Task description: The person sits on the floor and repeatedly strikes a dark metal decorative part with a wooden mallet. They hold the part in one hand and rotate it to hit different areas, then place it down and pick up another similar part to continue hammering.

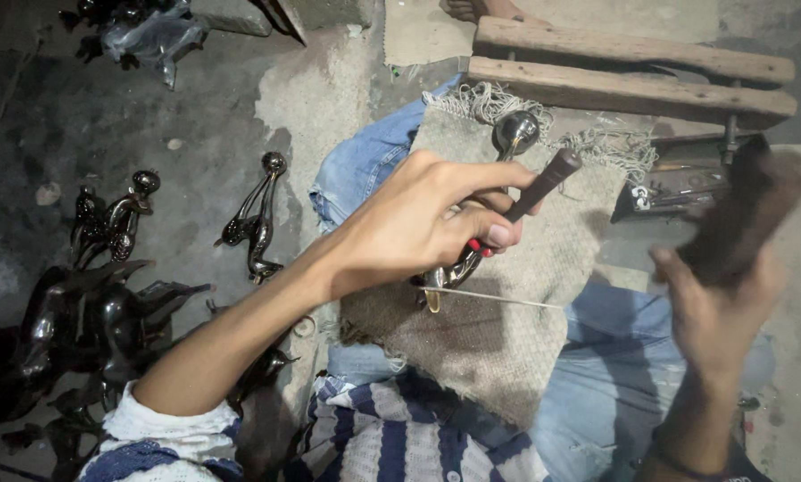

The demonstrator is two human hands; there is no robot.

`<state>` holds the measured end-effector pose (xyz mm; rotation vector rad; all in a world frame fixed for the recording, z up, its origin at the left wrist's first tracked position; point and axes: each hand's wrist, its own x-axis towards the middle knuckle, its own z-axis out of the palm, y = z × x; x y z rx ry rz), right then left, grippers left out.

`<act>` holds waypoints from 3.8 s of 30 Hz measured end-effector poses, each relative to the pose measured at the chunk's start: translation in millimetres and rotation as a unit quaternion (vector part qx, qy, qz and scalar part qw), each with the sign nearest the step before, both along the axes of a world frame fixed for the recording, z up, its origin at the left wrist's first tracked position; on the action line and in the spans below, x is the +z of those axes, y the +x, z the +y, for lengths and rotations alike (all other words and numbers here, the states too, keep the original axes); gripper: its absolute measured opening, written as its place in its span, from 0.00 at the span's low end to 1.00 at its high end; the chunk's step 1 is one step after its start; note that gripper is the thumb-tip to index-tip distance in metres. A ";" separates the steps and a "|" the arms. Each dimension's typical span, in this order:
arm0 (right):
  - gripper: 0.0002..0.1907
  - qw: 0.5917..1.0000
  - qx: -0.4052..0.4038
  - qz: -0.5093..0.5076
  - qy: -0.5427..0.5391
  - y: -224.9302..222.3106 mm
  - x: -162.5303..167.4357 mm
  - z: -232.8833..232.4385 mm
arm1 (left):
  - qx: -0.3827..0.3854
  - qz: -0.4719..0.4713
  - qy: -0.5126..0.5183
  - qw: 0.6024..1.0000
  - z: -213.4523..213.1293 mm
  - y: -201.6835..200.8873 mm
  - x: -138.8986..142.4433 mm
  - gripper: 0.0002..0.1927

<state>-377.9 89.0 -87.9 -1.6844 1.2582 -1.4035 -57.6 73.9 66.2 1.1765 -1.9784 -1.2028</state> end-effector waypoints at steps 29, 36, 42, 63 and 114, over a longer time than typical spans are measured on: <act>0.40 0.922 0.144 0.313 -0.178 45.6 152.8 -55.7 | 0.096 -0.048 -0.144 0.984 33.0 -6.9 -2.2 0.13; 0.38 0.934 0.088 0.297 -0.175 30.5 128.1 -32.4 | 0.074 -0.032 -0.024 0.996 22.6 -4.7 -2.6 0.10; 0.34 0.998 0.000 -0.061 0.014 27.1 73.0 19.9 | 0.008 0.019 -0.068 0.997 1.6 0.1 13.3 0.11; 0.17 0.988 -0.132 0.034 0.068 18.3 -0.1 74.8 | -0.226 -0.256 0.043 0.939 -23.3 -46.3 37.0 0.28; 0.32 0.983 0.075 0.155 -0.071 32.0 98.2 -25.8 | -0.104 -0.046 -0.088 0.990 -17.3 -3.9 9.6 0.12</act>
